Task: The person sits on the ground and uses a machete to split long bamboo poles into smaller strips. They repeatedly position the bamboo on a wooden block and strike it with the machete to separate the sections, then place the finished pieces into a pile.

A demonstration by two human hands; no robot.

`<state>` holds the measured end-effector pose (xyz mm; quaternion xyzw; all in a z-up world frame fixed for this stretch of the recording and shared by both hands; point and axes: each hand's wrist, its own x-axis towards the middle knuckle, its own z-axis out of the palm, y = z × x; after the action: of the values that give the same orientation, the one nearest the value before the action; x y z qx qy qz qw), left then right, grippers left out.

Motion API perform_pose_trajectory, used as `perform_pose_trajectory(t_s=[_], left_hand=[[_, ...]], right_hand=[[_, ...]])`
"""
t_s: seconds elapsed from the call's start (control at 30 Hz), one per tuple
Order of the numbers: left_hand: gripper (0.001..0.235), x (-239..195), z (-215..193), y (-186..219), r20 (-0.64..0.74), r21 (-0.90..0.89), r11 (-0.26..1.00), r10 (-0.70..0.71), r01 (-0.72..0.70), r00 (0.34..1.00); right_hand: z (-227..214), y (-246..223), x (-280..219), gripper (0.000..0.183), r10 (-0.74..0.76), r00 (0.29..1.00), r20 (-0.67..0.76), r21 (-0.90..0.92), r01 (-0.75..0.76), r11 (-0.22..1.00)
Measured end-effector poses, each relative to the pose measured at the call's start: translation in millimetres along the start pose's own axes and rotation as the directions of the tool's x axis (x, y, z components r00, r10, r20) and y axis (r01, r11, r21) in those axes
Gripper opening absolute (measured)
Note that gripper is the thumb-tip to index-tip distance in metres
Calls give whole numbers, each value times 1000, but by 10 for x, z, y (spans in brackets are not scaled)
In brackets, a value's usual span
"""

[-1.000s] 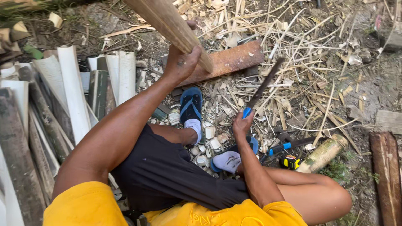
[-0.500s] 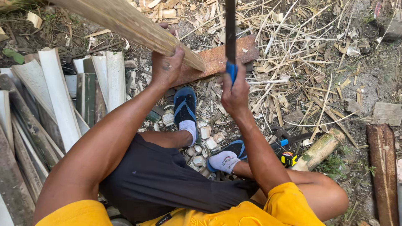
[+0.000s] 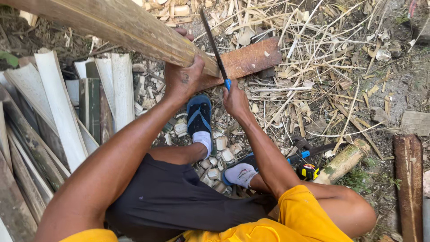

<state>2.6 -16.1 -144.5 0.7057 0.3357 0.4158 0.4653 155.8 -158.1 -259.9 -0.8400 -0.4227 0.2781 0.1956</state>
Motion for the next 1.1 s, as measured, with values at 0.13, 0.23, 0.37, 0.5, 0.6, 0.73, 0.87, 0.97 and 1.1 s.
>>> perform_pose_trajectory(t_s=[0.13, 0.23, 0.37, 0.5, 0.6, 0.73, 0.87, 0.97, 1.1], left_hand=[[60, 10, 34, 37, -20, -26, 995, -94, 93, 995], [61, 17, 86, 20, -28, -11, 999, -41, 40, 999], [61, -19, 70, -57, 0, -2, 999, 34, -34, 999], [63, -62, 74, -111, 0, 32, 999, -5, 5, 1000], [62, -21, 77, -73, 7, 52, 999, 9, -10, 1000], [63, 23, 56, -79, 33, 26, 998, -55, 55, 998], [64, -21, 48, -92, 19, 43, 998, 49, -49, 999], [61, -11, 79, -102, 3, 28, 999, 31, -31, 1000], [60, -19, 72, -127, 25, 18, 1000, -24, 24, 999]], right_hand=[[-515, -523, -201, 25, -6, 1000, -12, 151, 8, 989], [-909, -761, -354, 27, -324, 870, -371, 302, 443, 844], [-669, -539, -254, 20, -410, 685, -602, 256, 652, 713], [102, -30, -23, 27, 18, 998, -59, 111, -11, 994], [142, 87, 69, 33, -98, 992, -80, -177, 83, 981], [-384, -439, -158, 21, -24, 1000, -6, 185, 24, 982], [-768, -763, -310, 31, -353, 799, -486, 208, 498, 842], [-493, -527, -267, 28, -298, 818, -493, 272, 470, 840], [154, 35, 44, 30, -26, 996, -90, -59, 20, 998]])
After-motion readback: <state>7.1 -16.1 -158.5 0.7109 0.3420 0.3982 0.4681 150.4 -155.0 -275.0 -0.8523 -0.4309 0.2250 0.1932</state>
